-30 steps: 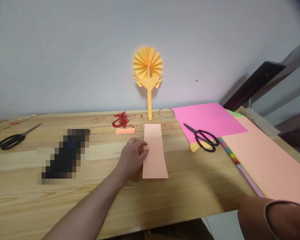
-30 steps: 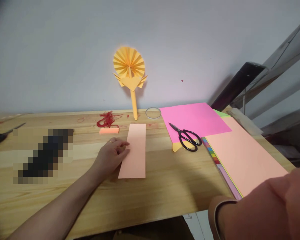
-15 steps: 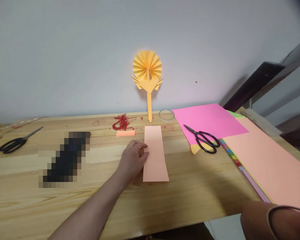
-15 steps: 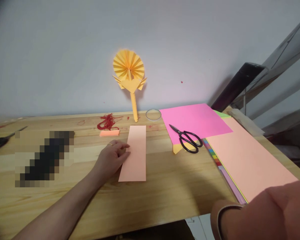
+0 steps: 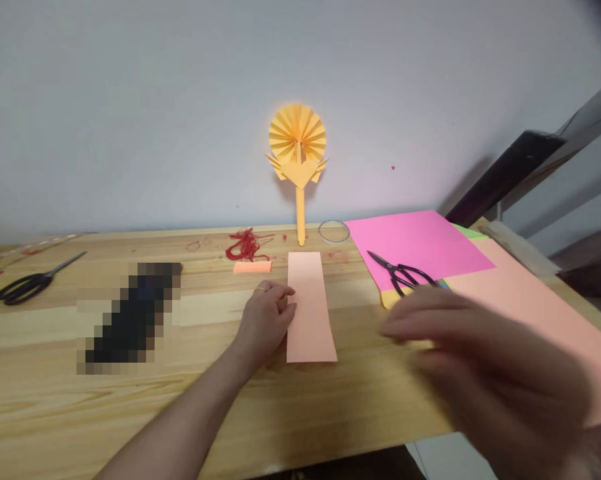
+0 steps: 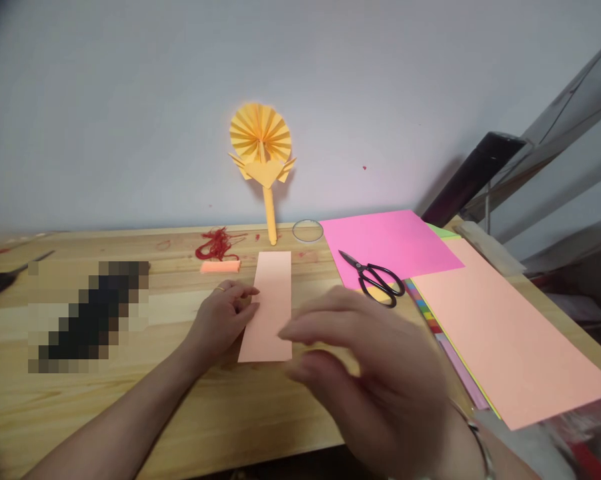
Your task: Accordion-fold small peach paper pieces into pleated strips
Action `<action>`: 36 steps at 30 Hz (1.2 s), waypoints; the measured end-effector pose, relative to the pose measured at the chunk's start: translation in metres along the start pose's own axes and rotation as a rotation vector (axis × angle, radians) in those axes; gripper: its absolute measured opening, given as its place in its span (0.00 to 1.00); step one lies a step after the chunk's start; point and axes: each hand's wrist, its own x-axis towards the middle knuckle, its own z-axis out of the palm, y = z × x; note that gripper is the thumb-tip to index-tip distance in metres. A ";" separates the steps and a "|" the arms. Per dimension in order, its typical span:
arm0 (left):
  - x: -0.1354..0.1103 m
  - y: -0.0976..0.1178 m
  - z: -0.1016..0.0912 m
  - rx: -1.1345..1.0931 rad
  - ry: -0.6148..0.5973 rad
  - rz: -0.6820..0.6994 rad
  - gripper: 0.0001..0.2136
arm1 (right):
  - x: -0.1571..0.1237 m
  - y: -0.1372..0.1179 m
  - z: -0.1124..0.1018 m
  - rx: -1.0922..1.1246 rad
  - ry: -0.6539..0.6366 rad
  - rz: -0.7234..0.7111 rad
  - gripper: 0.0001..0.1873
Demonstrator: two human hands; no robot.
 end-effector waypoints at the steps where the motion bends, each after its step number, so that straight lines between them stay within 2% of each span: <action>1: 0.000 0.000 0.000 0.000 -0.002 -0.006 0.09 | 0.010 0.006 0.010 -0.031 -0.061 0.011 0.14; 3: 0.000 0.000 0.000 -0.006 -0.011 -0.022 0.09 | 0.019 0.018 0.030 -0.113 -0.228 -0.054 0.12; 7: 0.000 0.000 0.000 -0.039 -0.019 -0.046 0.09 | 0.007 0.038 0.057 -0.282 -0.357 -0.097 0.08; 10: 0.001 0.000 -0.001 -0.031 -0.006 -0.050 0.09 | 0.001 0.044 0.062 -0.337 -0.358 -0.118 0.05; 15: 0.001 -0.001 -0.001 -0.025 0.009 -0.048 0.10 | 0.002 0.050 0.065 -0.333 -0.332 -0.153 0.08; 21: 0.002 -0.003 -0.001 0.017 -0.017 -0.007 0.08 | -0.009 0.056 0.073 -0.356 -0.358 -0.124 0.09; 24: 0.000 0.002 -0.007 0.074 0.006 0.049 0.08 | -0.014 0.058 0.075 -0.372 -0.346 -0.091 0.08; 27: -0.012 0.018 -0.020 0.085 0.038 0.155 0.08 | -0.016 0.060 0.076 -0.371 -0.385 -0.060 0.07; 31: -0.046 0.032 -0.030 0.054 -0.094 0.427 0.08 | -0.018 0.059 0.077 -0.369 -0.443 -0.010 0.06; 33: -0.065 0.027 -0.024 0.080 -0.105 0.501 0.07 | -0.018 0.055 0.077 -0.380 -0.465 0.021 0.06; 36: -0.086 0.007 -0.009 0.136 -0.022 0.509 0.06 | -0.017 0.045 0.074 -0.391 -0.507 0.044 0.06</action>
